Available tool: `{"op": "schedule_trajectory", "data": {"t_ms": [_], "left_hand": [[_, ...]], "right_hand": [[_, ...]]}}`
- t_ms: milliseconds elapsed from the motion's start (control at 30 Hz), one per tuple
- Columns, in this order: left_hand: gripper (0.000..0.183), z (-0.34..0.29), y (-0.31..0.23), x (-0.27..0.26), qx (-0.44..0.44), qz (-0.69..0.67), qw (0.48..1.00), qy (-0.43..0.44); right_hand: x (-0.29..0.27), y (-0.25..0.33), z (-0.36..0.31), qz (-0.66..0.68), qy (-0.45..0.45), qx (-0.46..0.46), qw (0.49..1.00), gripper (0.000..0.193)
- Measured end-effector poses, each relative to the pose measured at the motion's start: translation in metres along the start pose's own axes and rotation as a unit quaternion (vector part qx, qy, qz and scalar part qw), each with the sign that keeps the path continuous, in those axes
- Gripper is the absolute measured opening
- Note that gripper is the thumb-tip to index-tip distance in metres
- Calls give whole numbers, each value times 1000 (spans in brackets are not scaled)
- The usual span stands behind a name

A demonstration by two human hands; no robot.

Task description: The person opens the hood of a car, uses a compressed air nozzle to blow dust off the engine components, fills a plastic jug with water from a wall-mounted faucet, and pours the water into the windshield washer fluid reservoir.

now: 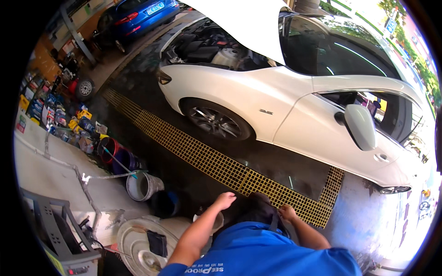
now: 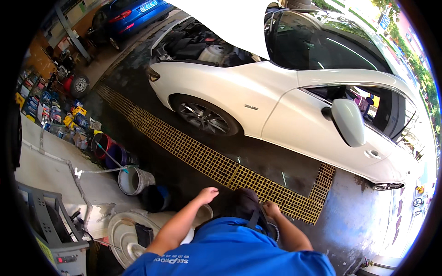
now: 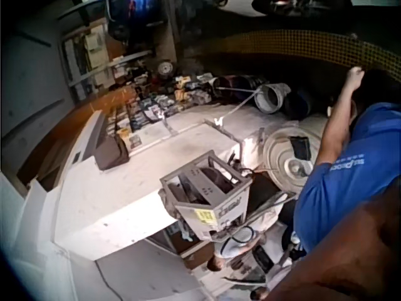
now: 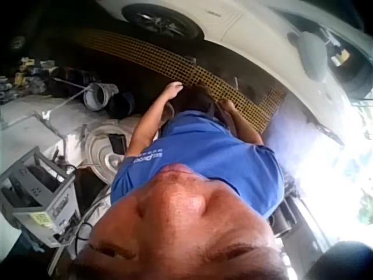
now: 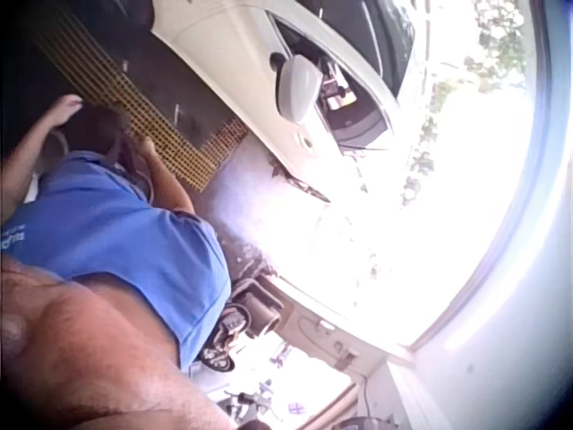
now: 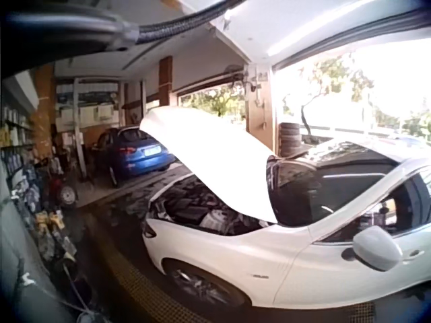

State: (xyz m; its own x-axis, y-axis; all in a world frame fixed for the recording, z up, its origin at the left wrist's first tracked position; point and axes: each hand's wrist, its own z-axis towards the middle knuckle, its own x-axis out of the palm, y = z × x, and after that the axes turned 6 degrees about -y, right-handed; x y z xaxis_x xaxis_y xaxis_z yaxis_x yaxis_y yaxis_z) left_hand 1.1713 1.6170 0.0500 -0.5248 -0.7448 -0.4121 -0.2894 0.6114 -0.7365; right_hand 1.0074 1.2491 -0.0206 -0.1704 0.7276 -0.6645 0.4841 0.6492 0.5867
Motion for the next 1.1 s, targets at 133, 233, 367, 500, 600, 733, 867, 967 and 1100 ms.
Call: {"op": "schedule_trajectory", "data": {"t_ms": [133,233,367,500,600,733,867,967,1100], "left_hand": [[36,27,-38,-69,104,-140,983,-54],[34,72,-18,-142,128,-200,967,-92],[31,99,95,-245,-61,-309,928,-200],[29,33,211,-318,-431,-120,868,-214],[28,-22,261,-352,-301,130,910,-253],[25,-61,293,-357,-258,-13,834,-487],[22,-65,318,-271,-441,-215,722,-487],[9,-20,308,-231,-477,-316,768,-287],[21,9,323,-235,-364,-582,673,-276]], "right_hand": [[3,76,59,-38,149,67,986,21],[24,100,106,-246,237,12,940,19],[36,124,188,-374,330,-122,858,23],[62,228,316,-324,275,-52,904,18],[91,334,410,-180,220,-4,959,16],[136,471,498,16,276,90,957,19],[201,615,519,-7,331,24,943,12],[247,674,532,56,350,84,931,7],[304,714,509,-84,384,18,919,12]]}}
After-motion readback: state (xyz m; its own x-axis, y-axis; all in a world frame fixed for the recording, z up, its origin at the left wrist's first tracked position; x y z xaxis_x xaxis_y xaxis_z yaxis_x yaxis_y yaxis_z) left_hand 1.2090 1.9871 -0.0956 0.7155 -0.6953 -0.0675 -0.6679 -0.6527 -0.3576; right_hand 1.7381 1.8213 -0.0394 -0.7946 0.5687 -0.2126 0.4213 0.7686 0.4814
